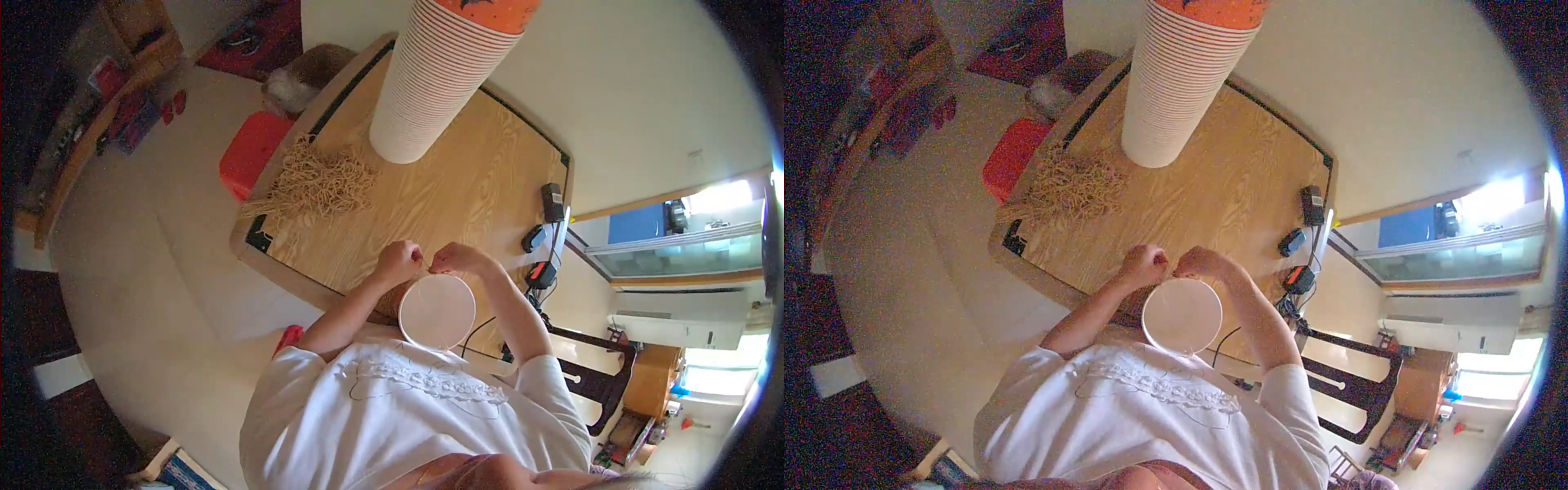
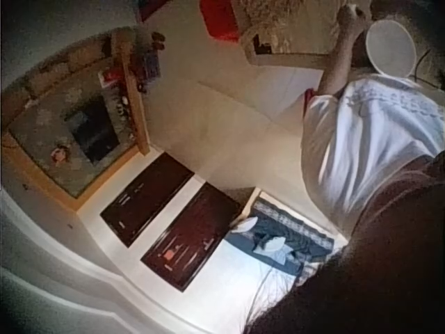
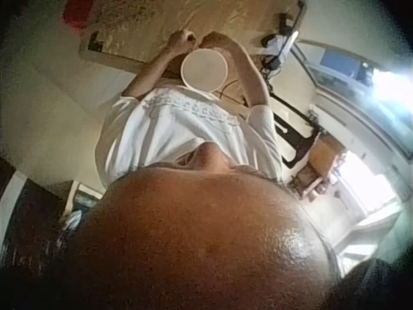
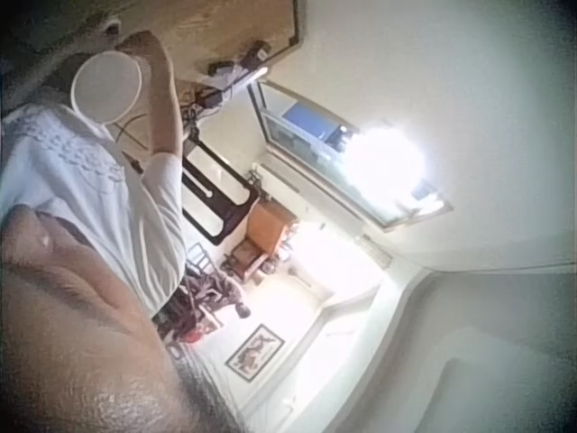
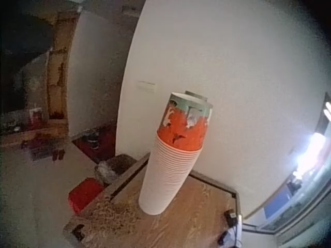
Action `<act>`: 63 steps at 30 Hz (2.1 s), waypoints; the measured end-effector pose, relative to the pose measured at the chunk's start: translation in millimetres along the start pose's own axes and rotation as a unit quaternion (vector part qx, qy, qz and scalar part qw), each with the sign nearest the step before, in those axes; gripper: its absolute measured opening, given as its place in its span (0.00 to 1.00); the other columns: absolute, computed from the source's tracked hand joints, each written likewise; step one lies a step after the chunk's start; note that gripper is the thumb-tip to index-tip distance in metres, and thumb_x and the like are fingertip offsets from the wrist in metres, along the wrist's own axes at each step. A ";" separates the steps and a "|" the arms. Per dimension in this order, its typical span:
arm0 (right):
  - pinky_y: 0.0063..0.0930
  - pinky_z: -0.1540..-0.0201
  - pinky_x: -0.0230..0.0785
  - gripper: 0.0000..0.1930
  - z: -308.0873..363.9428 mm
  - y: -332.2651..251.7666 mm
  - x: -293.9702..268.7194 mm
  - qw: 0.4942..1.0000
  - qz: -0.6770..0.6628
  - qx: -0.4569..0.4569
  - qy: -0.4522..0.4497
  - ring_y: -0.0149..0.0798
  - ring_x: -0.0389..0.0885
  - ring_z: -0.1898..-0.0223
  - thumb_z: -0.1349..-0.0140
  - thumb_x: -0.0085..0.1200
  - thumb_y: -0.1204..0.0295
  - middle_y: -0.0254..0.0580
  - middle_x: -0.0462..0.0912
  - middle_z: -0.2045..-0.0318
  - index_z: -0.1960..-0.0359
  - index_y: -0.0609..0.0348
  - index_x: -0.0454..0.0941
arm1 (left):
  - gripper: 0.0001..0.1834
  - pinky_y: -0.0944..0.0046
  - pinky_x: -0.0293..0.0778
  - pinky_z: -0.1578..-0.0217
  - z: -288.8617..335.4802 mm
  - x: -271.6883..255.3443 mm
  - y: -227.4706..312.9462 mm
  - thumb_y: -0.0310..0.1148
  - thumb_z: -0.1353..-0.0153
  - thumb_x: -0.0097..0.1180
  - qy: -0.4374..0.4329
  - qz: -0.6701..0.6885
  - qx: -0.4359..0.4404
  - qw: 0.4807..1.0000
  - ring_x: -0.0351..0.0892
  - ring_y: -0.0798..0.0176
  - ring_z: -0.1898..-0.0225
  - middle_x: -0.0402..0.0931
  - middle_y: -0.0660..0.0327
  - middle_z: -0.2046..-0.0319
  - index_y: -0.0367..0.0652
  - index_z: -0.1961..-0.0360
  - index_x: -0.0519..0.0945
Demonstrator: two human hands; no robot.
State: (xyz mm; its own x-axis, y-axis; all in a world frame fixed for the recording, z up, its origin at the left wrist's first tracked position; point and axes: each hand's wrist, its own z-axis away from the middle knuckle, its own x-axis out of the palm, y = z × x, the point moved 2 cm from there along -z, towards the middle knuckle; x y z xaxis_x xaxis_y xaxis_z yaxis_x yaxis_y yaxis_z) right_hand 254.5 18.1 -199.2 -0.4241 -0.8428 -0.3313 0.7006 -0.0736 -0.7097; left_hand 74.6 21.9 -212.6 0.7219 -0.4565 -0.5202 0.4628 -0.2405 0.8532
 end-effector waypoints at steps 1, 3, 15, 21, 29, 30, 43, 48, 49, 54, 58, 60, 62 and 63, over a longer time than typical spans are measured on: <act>0.25 0.77 0.61 0.10 3.0 -8.3 -0.5 1.000 0.000 0.000 0.000 0.25 0.66 0.80 0.49 0.56 0.63 0.29 0.71 0.85 0.78 0.57 0.77 | 0.08 0.55 0.72 0.69 0.2 -0.9 0.2 0.33 0.56 0.53 0.000 0.000 0.001 1.000 0.77 0.51 0.71 0.77 0.53 0.77 0.39 0.78 0.78; 0.24 0.75 0.62 0.09 8.4 -23.6 -1.7 0.998 0.018 0.059 0.025 0.25 0.67 0.79 0.47 0.56 0.64 0.29 0.72 0.83 0.74 0.56 0.77 | 0.08 0.56 0.72 0.69 0.6 -0.8 -2.6 0.34 0.56 0.54 -0.026 0.043 -0.021 0.999 0.77 0.51 0.72 0.77 0.52 0.76 0.39 0.78 0.78; 0.23 0.67 0.67 0.16 45.7 -40.3 104.1 0.854 -0.495 -0.099 0.128 0.31 0.74 0.68 0.48 0.59 0.67 0.37 0.76 0.71 0.61 0.53 0.67 | 0.13 0.67 0.74 0.67 -0.3 -3.7 5.5 0.33 0.49 0.60 -0.041 0.290 -0.054 0.955 0.77 0.68 0.68 0.77 0.57 0.70 0.37 0.65 0.74; 0.16 0.75 0.64 0.14 105.2 -30.4 54.0 0.805 -0.501 -0.066 0.311 0.22 0.70 0.73 0.44 0.56 0.72 0.26 0.72 0.72 0.58 0.49 0.67 | 0.29 0.53 0.69 0.56 46.6 -21.1 10.7 0.44 0.51 0.59 -0.111 -0.022 -0.009 0.994 0.74 0.45 0.58 0.75 0.45 0.60 0.38 0.50 0.70; 0.14 0.81 0.56 0.05 94.8 38.0 59.3 0.743 -0.520 0.040 0.419 0.19 0.63 0.81 0.44 0.52 0.74 0.23 0.68 0.79 0.67 0.54 0.71 | 0.18 0.50 0.71 0.62 55.8 -27.8 20.0 0.32 0.48 0.47 -0.130 -0.013 -0.066 0.989 0.75 0.42 0.65 0.75 0.43 0.67 0.38 0.56 0.73; 0.15 0.84 0.56 0.04 90.9 45.1 63.4 0.739 -0.527 0.054 0.416 0.20 0.64 0.82 0.44 0.53 0.73 0.24 0.68 0.80 0.67 0.55 0.72 | 0.17 0.49 0.71 0.64 55.7 -31.3 24.1 0.32 0.47 0.46 -0.115 -0.009 -0.048 0.992 0.75 0.41 0.66 0.76 0.43 0.68 0.39 0.56 0.73; 0.36 0.52 0.68 0.18 73.6 83.1 28.0 0.663 -0.618 -0.126 0.403 0.37 0.77 0.59 0.37 0.39 0.61 0.44 0.78 0.60 0.53 0.60 0.70 | 0.34 0.57 0.76 0.64 37.3 -66.4 79.3 0.20 0.50 0.48 0.071 -0.042 0.203 0.976 0.77 0.53 0.59 0.69 0.54 0.50 0.57 0.40 0.61; 0.31 0.63 0.71 0.16 99.0 60.8 -16.0 0.749 -0.404 -0.097 0.515 0.32 0.77 0.69 0.38 0.43 0.63 0.38 0.73 0.56 0.54 0.59 0.70 | 0.37 0.60 0.76 0.62 32.3 -62.1 76.3 0.21 0.51 0.50 0.076 -0.075 0.203 0.973 0.77 0.53 0.59 0.69 0.55 0.49 0.64 0.39 0.60; 0.29 0.68 0.70 0.14 105.1 51.5 -20.0 0.751 -0.366 -0.111 0.538 0.29 0.75 0.73 0.42 0.47 0.71 0.36 0.72 0.56 0.55 0.58 0.71 | 0.37 0.60 0.76 0.62 30.3 -63.9 76.6 0.21 0.51 0.50 0.074 -0.075 0.202 0.974 0.77 0.53 0.59 0.69 0.55 0.49 0.64 0.39 0.60; 0.20 0.65 0.69 0.11 126.8 -46.4 -4.4 0.843 0.006 -0.118 0.524 0.27 0.75 0.67 0.49 0.53 0.83 0.35 0.76 0.67 0.63 0.59 0.75 | 0.33 0.58 0.76 0.62 31.9 -69.6 69.2 0.22 0.50 0.49 -0.018 -0.125 0.146 0.981 0.76 0.53 0.56 0.72 0.56 0.52 0.58 0.41 0.64; 0.19 0.69 0.67 0.06 119.6 -92.2 8.7 0.954 -0.217 -0.030 0.204 0.25 0.74 0.70 0.45 0.55 0.73 0.32 0.78 0.73 0.67 0.61 0.77 | 0.32 0.56 0.76 0.65 42.5 -64.5 59.6 0.25 0.49 0.50 -0.050 -0.182 0.126 0.974 0.77 0.51 0.60 0.73 0.56 0.54 0.59 0.41 0.63; 0.20 0.69 0.67 0.06 105.2 -71.5 16.1 0.948 -0.205 -0.022 0.244 0.25 0.74 0.71 0.45 0.55 0.73 0.32 0.77 0.74 0.68 0.62 0.77 | 0.32 0.54 0.76 0.65 48.9 -61.7 57.2 0.26 0.48 0.50 -0.062 -0.165 0.103 0.979 0.77 0.51 0.61 0.73 0.55 0.54 0.60 0.41 0.62; 0.20 0.70 0.67 0.06 91.6 -48.5 25.3 0.939 -0.193 -0.013 0.286 0.24 0.74 0.72 0.45 0.56 0.73 0.31 0.77 0.74 0.68 0.62 0.77 | 0.31 0.53 0.76 0.66 56.0 -59.5 58.2 0.27 0.48 0.50 -0.069 -0.174 0.109 0.976 0.78 0.49 0.64 0.72 0.52 0.54 0.59 0.41 0.62; 0.20 0.70 0.67 0.05 86.8 -39.4 30.5 0.919 -0.255 -0.032 0.299 0.24 0.73 0.73 0.45 0.56 0.74 0.32 0.77 0.74 0.69 0.63 0.76 | 0.30 0.51 0.76 0.66 59.5 -58.4 58.7 0.28 0.47 0.49 -0.073 -0.183 0.116 0.974 0.78 0.47 0.67 0.71 0.49 0.54 0.58 0.41 0.63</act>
State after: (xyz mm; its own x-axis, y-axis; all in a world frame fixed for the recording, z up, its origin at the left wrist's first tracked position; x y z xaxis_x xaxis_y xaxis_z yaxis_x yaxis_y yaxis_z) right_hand 263.8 -51.0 -127.4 -0.9408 -0.2619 -0.2151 0.2969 -0.3304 -0.8959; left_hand 29.0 -16.6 -129.8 0.4423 -0.4170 -0.7940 0.5340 -0.5888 0.6067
